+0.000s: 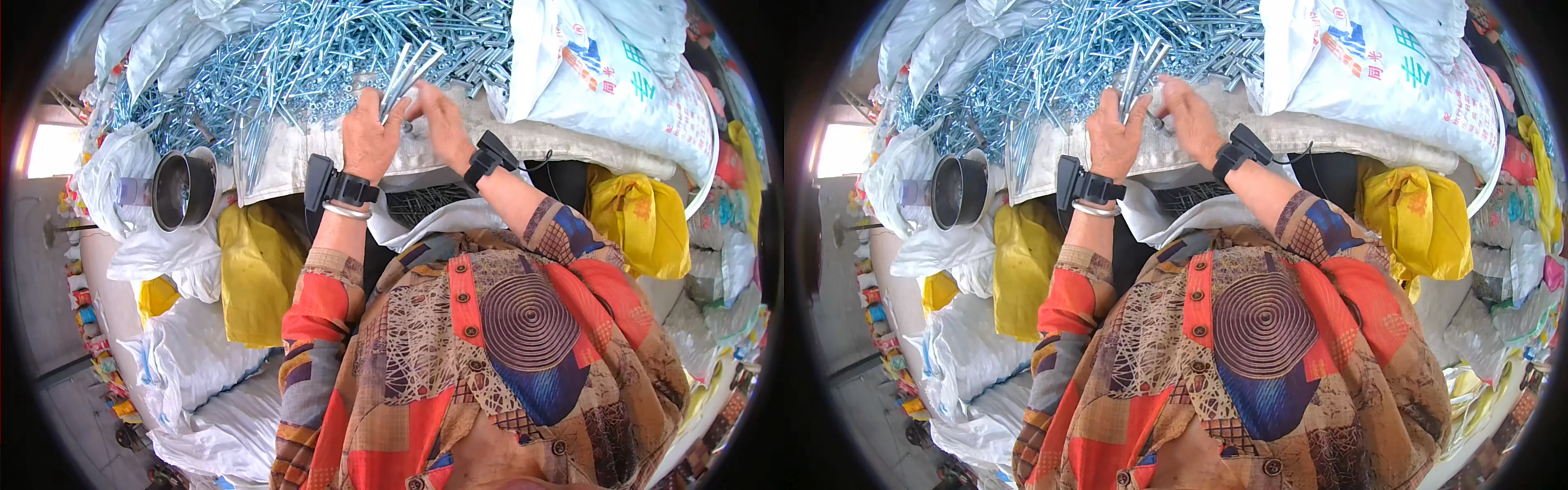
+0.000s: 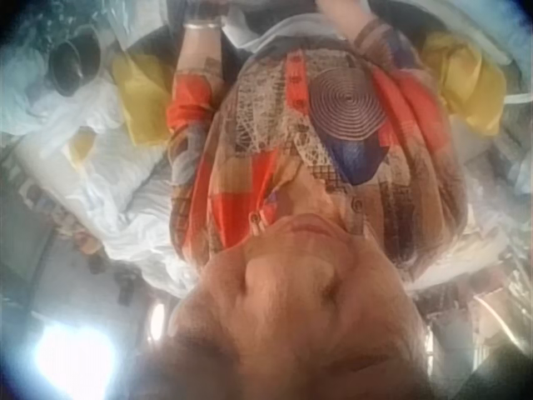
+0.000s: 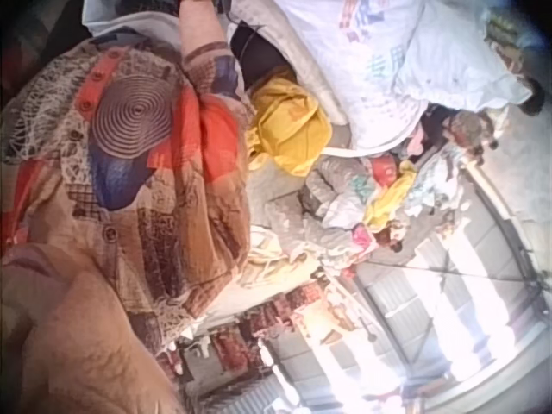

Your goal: Manually sorting and assembling metal bolts and nuts into small bundles.

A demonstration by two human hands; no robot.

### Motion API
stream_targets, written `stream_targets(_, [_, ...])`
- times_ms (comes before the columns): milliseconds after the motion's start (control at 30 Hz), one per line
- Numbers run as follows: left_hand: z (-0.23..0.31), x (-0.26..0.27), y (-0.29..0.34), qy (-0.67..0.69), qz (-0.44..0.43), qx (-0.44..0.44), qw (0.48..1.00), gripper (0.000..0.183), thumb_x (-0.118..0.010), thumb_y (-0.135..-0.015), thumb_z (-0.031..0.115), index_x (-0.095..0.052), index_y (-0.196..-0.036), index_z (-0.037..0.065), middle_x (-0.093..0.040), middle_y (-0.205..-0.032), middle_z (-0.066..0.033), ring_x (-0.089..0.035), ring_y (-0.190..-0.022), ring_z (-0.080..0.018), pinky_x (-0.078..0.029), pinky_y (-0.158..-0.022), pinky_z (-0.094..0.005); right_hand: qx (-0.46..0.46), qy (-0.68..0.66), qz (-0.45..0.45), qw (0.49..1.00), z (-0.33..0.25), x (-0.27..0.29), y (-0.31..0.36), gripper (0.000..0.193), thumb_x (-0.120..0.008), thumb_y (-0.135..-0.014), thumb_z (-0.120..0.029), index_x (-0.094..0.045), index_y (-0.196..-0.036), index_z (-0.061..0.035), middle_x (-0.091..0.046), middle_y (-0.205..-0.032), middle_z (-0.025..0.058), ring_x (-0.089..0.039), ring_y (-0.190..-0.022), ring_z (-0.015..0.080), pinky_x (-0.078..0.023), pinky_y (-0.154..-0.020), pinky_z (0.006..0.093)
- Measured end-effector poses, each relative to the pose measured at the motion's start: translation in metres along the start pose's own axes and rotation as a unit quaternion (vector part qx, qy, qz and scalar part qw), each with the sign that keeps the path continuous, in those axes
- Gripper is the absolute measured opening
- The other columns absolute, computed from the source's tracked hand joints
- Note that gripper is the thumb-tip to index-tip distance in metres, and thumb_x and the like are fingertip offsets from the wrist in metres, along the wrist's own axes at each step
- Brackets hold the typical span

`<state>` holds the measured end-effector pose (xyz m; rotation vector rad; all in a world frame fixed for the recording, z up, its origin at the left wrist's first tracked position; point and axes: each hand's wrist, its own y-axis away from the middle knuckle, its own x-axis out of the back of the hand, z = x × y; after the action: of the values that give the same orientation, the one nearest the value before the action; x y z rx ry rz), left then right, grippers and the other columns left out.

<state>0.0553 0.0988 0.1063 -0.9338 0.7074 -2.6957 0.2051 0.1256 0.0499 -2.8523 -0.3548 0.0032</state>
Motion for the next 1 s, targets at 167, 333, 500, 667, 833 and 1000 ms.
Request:
stream_targets(167, [0.003,-0.003,-0.001,-0.016,-0.003,-0.011,1.000,0.031,-0.071,-0.088,0.026,-0.053,-0.089,0.000,-0.062,-0.072,-0.0229,-0.062,-0.066,-0.0432,-0.048,-0.057,-0.0470,0.017,0.007,0.012,1.000,0.019,0.002,-0.005,0.064,-0.038,-0.104,-0.050,-0.042,-0.144,0.0003,-0.066,-0.089,0.0070,-0.061,-0.089,0.0181,-0.044,-0.092,0.0310])
stream_targets(333, [0.001,0.001,0.000,-0.040,0.024,-0.050,0.998,0.033,-0.073,-0.088,0.025,-0.052,-0.089,-0.001,-0.061,-0.072,-0.0219,-0.061,-0.065,-0.0421,-0.046,-0.057,-0.0448,0.000,0.049,0.006,0.999,0.009,0.013,-0.005,0.064,-0.036,-0.104,-0.050,-0.040,-0.145,-0.0010,-0.065,-0.093,0.0087,-0.060,-0.091,0.0177,-0.044,-0.092,0.0322])
stream_targets(500, [0.003,0.001,0.001,-0.017,0.013,-0.022,1.000,0.033,-0.074,-0.087,0.024,-0.052,-0.087,-0.001,-0.060,-0.071,-0.0216,-0.060,-0.063,-0.0419,-0.046,-0.055,-0.0439,-0.005,0.057,-0.074,0.996,0.007,0.008,0.000,0.055,-0.039,-0.104,-0.048,-0.059,-0.117,0.0018,-0.062,-0.090,0.0096,-0.058,-0.086,0.0205,-0.045,-0.084,0.0318])
stream_targets(667, [-0.001,-0.001,0.000,-0.023,0.029,-0.057,0.998,0.032,-0.074,-0.087,0.023,-0.051,-0.086,0.000,-0.060,-0.070,-0.0211,-0.060,-0.062,-0.0411,-0.046,-0.054,-0.0435,0.043,0.062,-0.006,0.997,0.007,0.009,-0.004,0.050,-0.044,-0.103,-0.044,-0.062,-0.094,0.0018,-0.058,-0.090,0.0118,-0.057,-0.084,0.0228,-0.045,-0.077,0.0338])
stream_targets(833, [0.000,0.001,0.000,-0.031,0.024,-0.049,0.998,0.034,-0.073,-0.088,0.026,-0.052,-0.086,0.000,-0.059,-0.069,-0.0207,-0.060,-0.063,-0.0416,-0.046,-0.054,-0.0437,0.054,0.129,-0.048,0.989,-0.004,0.016,-0.002,0.044,-0.049,-0.102,-0.038,-0.061,-0.088,0.0021,-0.056,-0.086,0.0127,-0.055,-0.082,0.0255,-0.044,-0.077,0.0349])
stream_targets(1000, [-0.007,-0.001,-0.002,-0.051,0.043,-0.088,0.994,0.039,-0.071,-0.089,0.034,-0.054,-0.091,-0.001,-0.060,-0.070,-0.0212,-0.060,-0.062,-0.0419,-0.047,-0.055,-0.0445,0.128,0.130,-0.052,0.982,-0.009,0.014,-0.003,0.035,-0.058,-0.097,-0.033,-0.062,-0.093,0.0019,-0.059,-0.086,0.0143,-0.060,-0.082,0.0292,-0.047,-0.076,0.0372])
